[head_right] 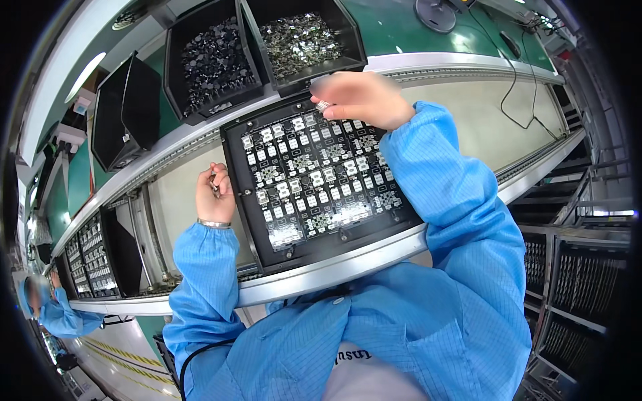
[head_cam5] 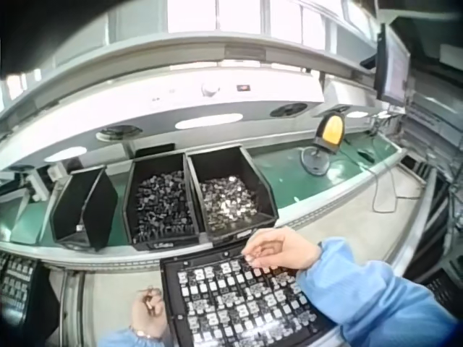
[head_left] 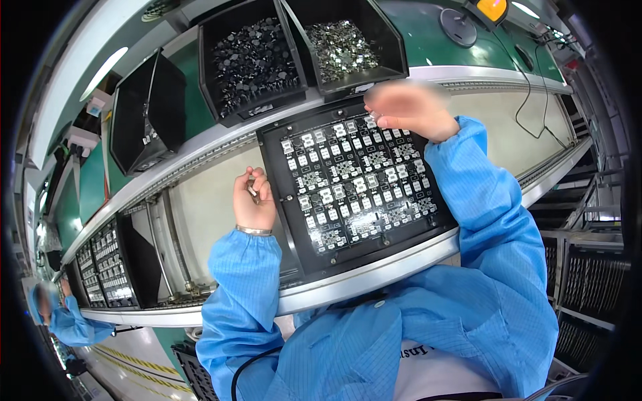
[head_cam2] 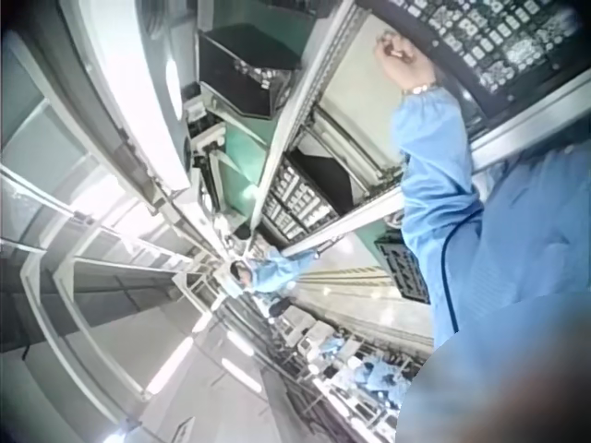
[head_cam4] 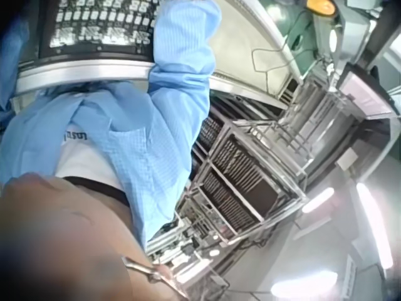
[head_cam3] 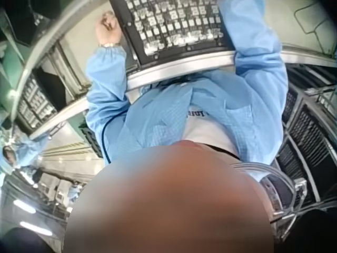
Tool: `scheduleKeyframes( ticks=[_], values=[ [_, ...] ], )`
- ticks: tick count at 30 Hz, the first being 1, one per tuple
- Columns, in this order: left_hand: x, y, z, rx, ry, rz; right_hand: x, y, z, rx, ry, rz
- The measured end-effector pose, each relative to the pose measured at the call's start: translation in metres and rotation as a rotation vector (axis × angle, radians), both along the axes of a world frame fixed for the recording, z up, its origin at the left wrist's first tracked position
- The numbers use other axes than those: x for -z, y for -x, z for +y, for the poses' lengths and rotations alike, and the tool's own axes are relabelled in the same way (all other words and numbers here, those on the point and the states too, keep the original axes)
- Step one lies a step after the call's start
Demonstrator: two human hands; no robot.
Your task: Manually assembling electronic components onto a grid-like circuit board carrier at an industrial station.
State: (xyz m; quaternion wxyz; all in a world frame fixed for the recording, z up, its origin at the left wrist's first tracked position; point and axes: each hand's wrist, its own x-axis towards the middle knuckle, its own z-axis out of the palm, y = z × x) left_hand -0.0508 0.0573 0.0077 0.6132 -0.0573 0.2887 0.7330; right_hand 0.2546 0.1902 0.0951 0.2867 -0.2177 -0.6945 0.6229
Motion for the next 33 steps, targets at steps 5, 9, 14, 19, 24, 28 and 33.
scheduleKeyframes(
  ticks=[5,9,14,19,24,28,33],
  values=[
    [-0.008,0.005,-0.011,0.053,0.035,-0.13,-0.006,-0.003,0.003,0.142,0.108,-0.067],
    [-0.01,0.011,-0.016,0.113,0.021,-0.232,0.009,-0.004,0.012,0.103,0.121,-0.121],
    [-0.014,0.009,-0.017,0.117,0.063,-0.271,0.015,-0.006,0.015,0.112,0.168,-0.234],
    [-0.014,0.01,-0.017,0.131,0.065,-0.314,0.022,-0.009,0.018,0.057,0.113,-0.116],
    [-0.018,0.009,-0.017,0.118,0.059,-0.352,0.017,-0.006,0.013,0.148,-0.262,-0.357],
    [-0.023,0.008,-0.015,0.084,0.092,-0.342,0.027,-0.007,0.012,0.251,-0.77,-0.562],
    [-0.027,0.01,-0.015,0.061,0.045,-0.359,0.024,-0.004,0.01,0.225,-0.949,-0.655]
  ],
)
